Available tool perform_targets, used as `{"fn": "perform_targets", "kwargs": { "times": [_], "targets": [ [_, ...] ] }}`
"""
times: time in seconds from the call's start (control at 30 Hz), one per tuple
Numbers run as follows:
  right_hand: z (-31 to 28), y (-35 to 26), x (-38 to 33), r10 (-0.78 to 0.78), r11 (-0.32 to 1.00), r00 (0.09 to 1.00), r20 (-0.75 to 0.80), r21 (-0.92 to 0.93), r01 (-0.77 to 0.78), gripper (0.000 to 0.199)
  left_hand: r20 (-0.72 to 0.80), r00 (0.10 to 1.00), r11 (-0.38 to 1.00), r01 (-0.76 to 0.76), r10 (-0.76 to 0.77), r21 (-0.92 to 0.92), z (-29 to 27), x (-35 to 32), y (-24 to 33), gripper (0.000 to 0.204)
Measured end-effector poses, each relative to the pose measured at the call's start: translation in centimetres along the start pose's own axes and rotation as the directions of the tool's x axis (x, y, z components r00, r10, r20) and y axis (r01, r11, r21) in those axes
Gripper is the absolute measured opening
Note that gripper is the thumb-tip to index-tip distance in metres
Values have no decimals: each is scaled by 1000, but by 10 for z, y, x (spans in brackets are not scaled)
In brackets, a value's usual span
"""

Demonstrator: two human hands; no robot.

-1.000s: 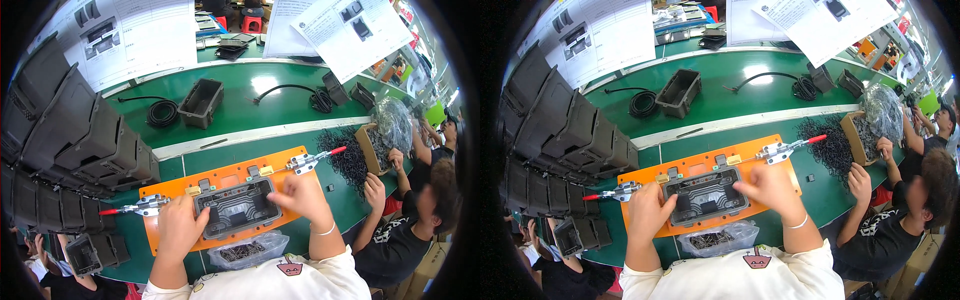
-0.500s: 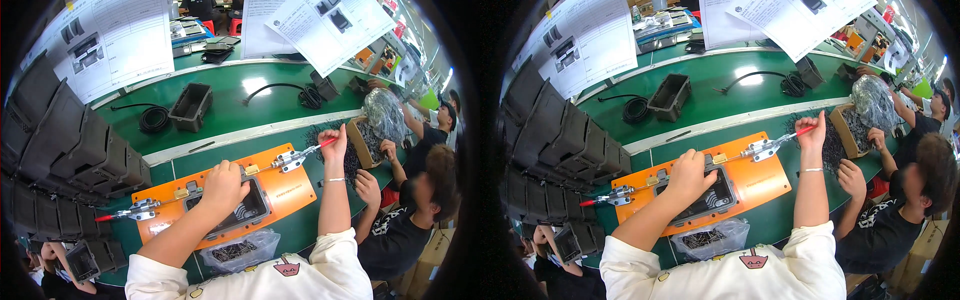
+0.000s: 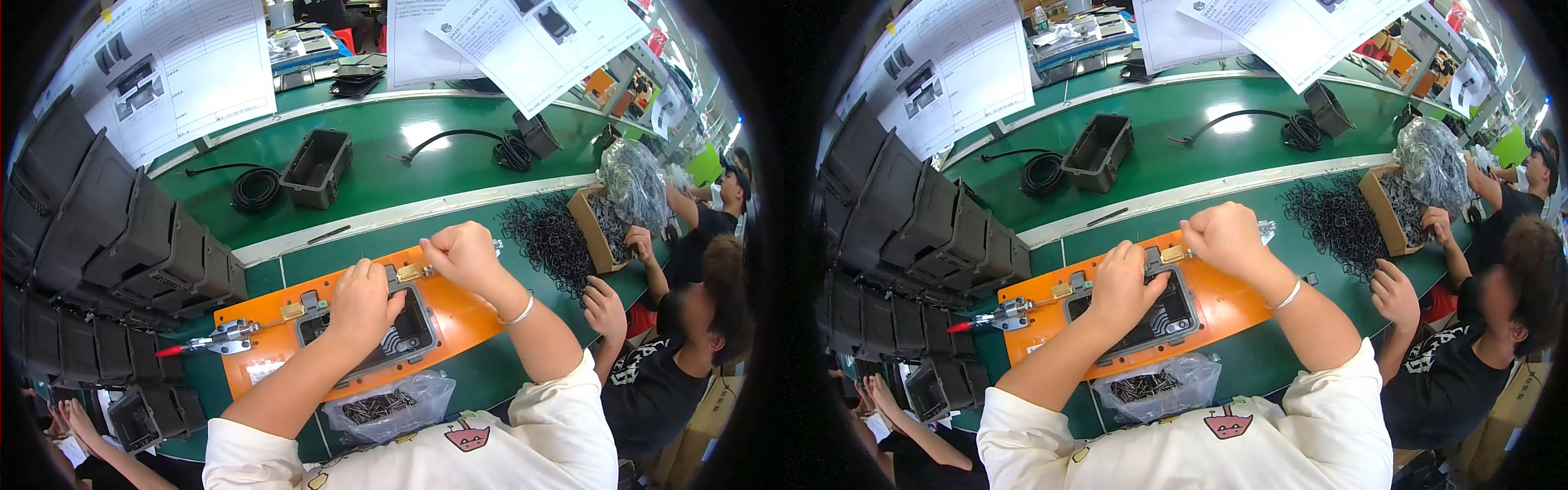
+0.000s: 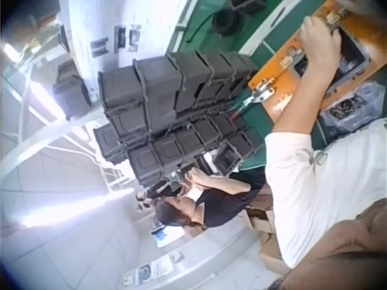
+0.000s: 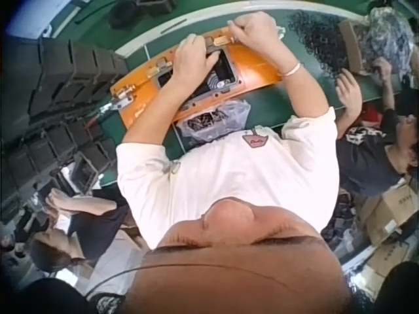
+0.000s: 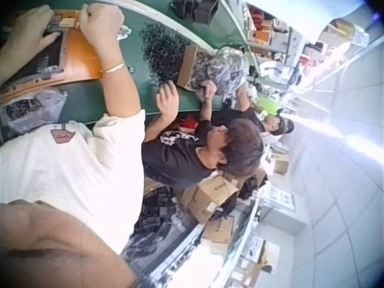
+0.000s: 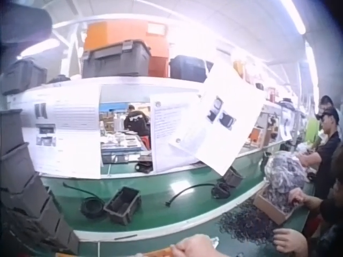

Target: Assembling components into plastic boxes using a specialized fixture on a factory production line.

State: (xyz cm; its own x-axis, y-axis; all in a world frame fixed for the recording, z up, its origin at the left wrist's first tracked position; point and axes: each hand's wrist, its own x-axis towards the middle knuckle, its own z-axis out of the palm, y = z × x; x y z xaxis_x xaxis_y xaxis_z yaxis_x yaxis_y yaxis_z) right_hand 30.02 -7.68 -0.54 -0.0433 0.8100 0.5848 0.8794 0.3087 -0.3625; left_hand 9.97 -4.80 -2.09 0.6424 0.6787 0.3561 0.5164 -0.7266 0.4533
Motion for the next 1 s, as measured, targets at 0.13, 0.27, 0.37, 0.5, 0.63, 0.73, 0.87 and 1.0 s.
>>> {"fn": "perform_targets", "kwargs": {
  "times": [0.13, 0.27, 0.37, 0.5, 0.63, 0.73, 0.87, 1.0],
  "targets": [
    [-8, -7, 3, 206, 977, 976, 70, 47, -210, 38, -42, 999, 1000, 5, -6, -23, 5, -2, -2, 34],
    [-3, 0, -2, 41, 999, 998, 45, 31, -42, 40, -36, 999, 999, -12, 11, -43, 4, -2, 0, 34],
    [-20, 5, 7, 343, 878, 939, -17, 361, -314, 49, -44, 999, 999, -11, 9, -40, -3, -1, -8, 36],
    [-74, 39, -2, 511, 858, 553, -658, 423, -291, 20, -119, 984, 991, -127, 131, 40, -36, -13, 0, 36],
    [-93, 17, -56, 584, 812, 657, -477, 366, -455, 15, -142, 981, 991, 134, -129, 26, -82, -59, -7, 38],
    [-50, -47, -67, 527, 815, 841, 122, 209, -541, 35, -27, 956, 955, 292, -291, 44, -92, -92, -22, 41],
    [-18, -72, -56, 391, 916, 861, 327, -47, -398, 38, 43, 937, 935, 343, -348, 87, -84, -100, -27, 41],
    [-33, -75, -40, 372, 901, 863, 341, 92, -425, 33, -26, 930, 930, 368, -368, 17, -102, -90, -21, 36]
  ]
}}
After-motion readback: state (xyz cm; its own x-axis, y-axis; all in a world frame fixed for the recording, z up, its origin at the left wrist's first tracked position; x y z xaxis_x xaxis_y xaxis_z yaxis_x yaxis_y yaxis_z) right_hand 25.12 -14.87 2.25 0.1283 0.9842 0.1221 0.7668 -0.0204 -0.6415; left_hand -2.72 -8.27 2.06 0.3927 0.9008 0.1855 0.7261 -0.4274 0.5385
